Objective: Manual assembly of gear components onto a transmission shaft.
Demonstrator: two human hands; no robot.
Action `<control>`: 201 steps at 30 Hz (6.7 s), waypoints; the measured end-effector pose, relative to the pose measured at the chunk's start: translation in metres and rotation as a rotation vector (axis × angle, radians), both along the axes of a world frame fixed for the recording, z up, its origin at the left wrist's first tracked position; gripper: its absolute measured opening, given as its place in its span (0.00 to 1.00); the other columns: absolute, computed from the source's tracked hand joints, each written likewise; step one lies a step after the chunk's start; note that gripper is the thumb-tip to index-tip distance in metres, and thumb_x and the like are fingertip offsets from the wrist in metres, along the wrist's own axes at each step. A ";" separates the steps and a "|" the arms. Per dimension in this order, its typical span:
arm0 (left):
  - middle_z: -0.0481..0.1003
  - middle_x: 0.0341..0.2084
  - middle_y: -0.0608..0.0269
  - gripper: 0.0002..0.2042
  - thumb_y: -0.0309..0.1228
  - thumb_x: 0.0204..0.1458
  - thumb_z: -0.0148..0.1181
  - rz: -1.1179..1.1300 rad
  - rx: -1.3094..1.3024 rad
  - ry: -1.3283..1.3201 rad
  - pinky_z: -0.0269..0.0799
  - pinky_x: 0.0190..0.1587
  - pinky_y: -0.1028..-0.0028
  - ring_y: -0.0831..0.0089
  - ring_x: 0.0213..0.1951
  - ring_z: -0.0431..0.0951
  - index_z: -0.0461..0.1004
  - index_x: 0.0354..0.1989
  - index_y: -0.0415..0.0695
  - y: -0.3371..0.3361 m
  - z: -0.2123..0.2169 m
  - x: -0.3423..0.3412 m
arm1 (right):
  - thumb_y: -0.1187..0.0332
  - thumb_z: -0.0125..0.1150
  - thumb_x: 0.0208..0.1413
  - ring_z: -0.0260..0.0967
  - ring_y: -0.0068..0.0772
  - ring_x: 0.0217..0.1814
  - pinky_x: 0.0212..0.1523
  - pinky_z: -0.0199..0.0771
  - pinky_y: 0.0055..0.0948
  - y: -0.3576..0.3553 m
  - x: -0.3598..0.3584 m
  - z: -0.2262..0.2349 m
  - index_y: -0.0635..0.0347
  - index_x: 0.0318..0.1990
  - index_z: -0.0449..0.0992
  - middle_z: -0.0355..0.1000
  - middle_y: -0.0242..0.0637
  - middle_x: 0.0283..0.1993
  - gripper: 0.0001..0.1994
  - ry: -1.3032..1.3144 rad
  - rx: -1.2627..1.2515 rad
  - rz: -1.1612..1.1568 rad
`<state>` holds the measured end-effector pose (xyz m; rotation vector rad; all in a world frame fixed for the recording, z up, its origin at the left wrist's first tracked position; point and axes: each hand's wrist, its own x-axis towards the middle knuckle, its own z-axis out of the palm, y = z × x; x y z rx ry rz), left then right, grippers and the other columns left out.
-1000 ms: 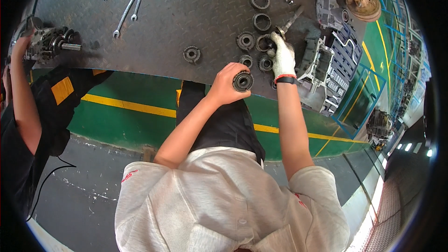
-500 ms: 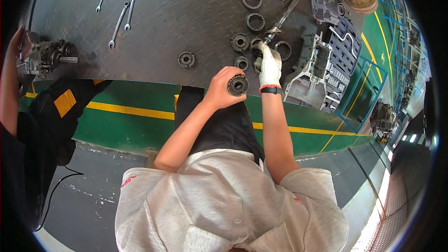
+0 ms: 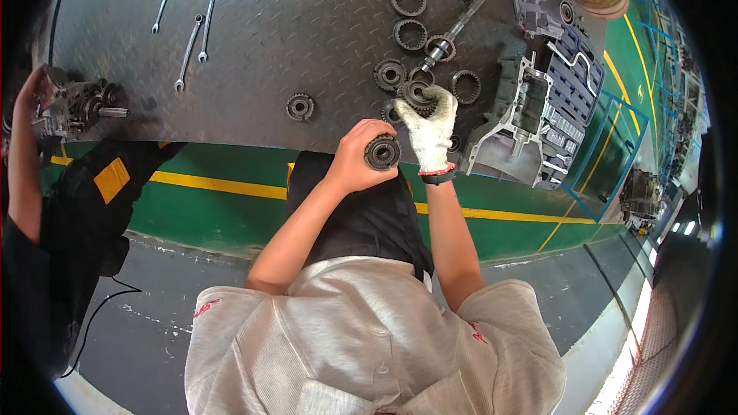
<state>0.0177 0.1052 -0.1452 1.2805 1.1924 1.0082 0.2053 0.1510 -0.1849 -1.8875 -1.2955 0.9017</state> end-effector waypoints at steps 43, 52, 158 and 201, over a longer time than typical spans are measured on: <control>0.82 0.47 0.56 0.24 0.24 0.37 0.76 0.011 -0.038 -0.007 0.78 0.56 0.63 0.57 0.50 0.84 0.79 0.48 0.41 0.007 0.002 -0.001 | 0.65 0.59 0.57 0.80 0.60 0.59 0.60 0.80 0.51 0.069 0.006 -0.012 0.60 0.53 0.82 0.82 0.58 0.53 0.18 -0.634 -0.574 0.399; 0.82 0.45 0.54 0.25 0.27 0.34 0.76 0.036 -0.054 -0.028 0.78 0.58 0.58 0.50 0.52 0.82 0.79 0.46 0.41 0.004 0.004 0.000 | 0.71 0.60 0.65 0.83 0.41 0.49 0.38 0.91 0.38 0.044 0.029 0.004 0.65 0.66 0.74 0.81 0.42 0.52 0.22 0.238 -0.586 0.064; 0.82 0.48 0.56 0.24 0.24 0.37 0.77 -0.066 -0.037 -0.001 0.77 0.58 0.62 0.56 0.52 0.82 0.79 0.47 0.41 0.007 0.002 0.003 | 0.61 0.79 0.48 0.66 0.59 0.71 0.68 0.74 0.52 -0.026 0.014 0.016 0.52 0.68 0.72 0.69 0.50 0.69 0.37 -0.608 -0.436 0.237; 0.82 0.49 0.56 0.24 0.24 0.37 0.78 -0.020 -0.037 -0.005 0.78 0.58 0.62 0.57 0.52 0.83 0.79 0.48 0.41 0.004 0.000 0.003 | 0.68 0.67 0.60 0.80 0.50 0.52 0.53 0.81 0.48 0.101 0.044 0.004 0.45 0.49 0.84 0.81 0.38 0.48 0.11 -0.643 0.171 0.549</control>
